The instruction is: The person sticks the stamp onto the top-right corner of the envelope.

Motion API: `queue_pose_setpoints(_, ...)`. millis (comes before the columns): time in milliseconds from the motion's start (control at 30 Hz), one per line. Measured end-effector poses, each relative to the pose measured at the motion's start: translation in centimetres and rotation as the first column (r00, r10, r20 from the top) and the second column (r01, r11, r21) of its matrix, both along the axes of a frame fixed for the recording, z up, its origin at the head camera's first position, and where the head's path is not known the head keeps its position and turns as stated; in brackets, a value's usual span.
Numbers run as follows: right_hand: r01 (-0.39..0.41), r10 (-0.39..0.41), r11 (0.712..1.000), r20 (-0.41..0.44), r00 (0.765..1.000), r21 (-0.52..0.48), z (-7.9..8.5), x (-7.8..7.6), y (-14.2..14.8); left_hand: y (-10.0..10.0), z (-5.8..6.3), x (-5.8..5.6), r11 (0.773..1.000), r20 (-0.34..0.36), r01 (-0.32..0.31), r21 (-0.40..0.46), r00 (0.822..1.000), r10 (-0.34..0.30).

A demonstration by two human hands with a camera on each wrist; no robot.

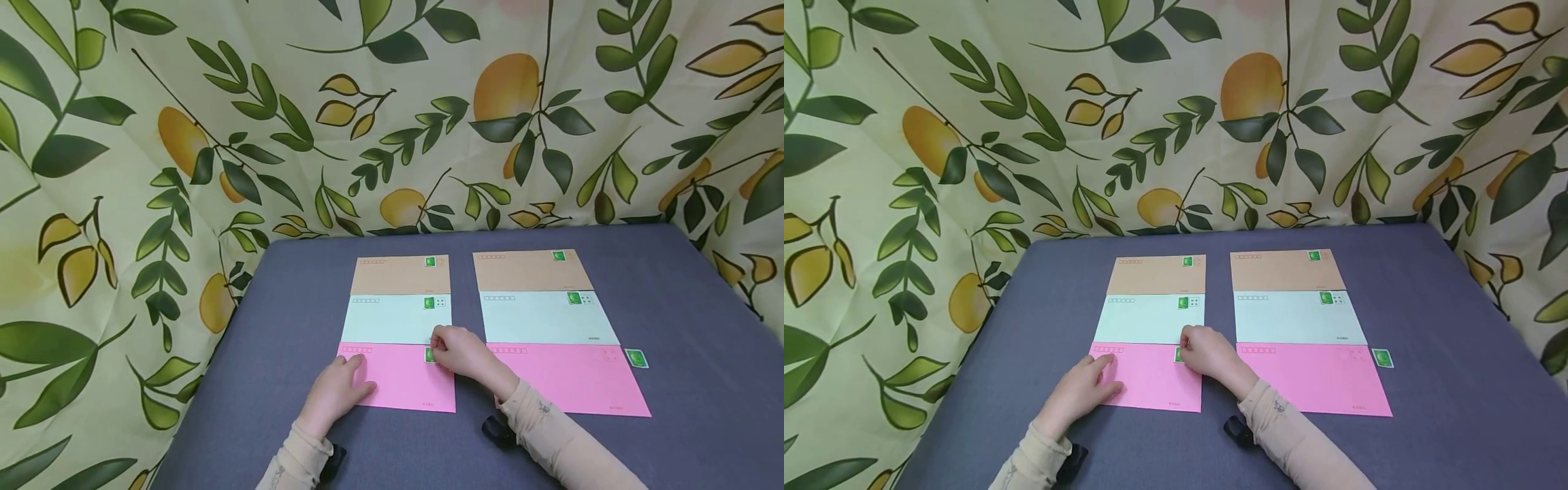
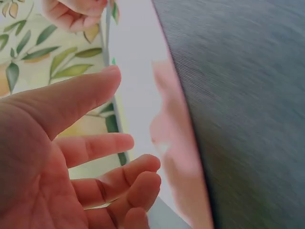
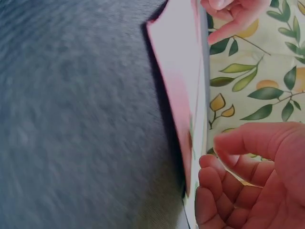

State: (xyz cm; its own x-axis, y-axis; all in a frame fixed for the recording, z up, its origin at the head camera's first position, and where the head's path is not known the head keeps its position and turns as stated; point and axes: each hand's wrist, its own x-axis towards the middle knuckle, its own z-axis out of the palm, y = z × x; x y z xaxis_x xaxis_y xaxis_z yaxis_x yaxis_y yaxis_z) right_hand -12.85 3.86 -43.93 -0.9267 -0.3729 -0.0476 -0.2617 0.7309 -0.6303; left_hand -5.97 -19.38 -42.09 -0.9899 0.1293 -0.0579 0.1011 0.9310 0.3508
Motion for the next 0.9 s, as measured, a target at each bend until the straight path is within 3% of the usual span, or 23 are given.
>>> queue_pose_setpoints(167, -0.004, 0.004, 1.000, 0.004, 1.000, -0.020, 0.6, -0.1, 1.2, 1.9, 0.5, -0.9, 0.996, -0.049, 0.047, -0.069, 0.998, -0.050)
queue_pose_setpoints(400, 0.028, -0.028, 0.999, -0.015, 0.999, -0.032, 1.3, -0.2, 4.6, 5.1, 1.4, -2.2, 0.982, -0.090, 0.158, -0.107, 0.982, -0.168)
queue_pose_setpoints(700, 0.136, -0.135, 0.989, 0.012, 0.991, -0.055, 1.8, 0.6, 10.8, 9.7, 2.1, -3.1, 0.942, -0.146, 0.287, -0.171, 0.939, -0.313)
queue_pose_setpoints(900, 0.251, -0.251, 0.968, 0.011, 0.968, -0.024, 2.2, 1.5, 14.9, 12.5, 1.8, -3.1, 0.917, -0.158, 0.356, -0.179, 0.910, -0.384)
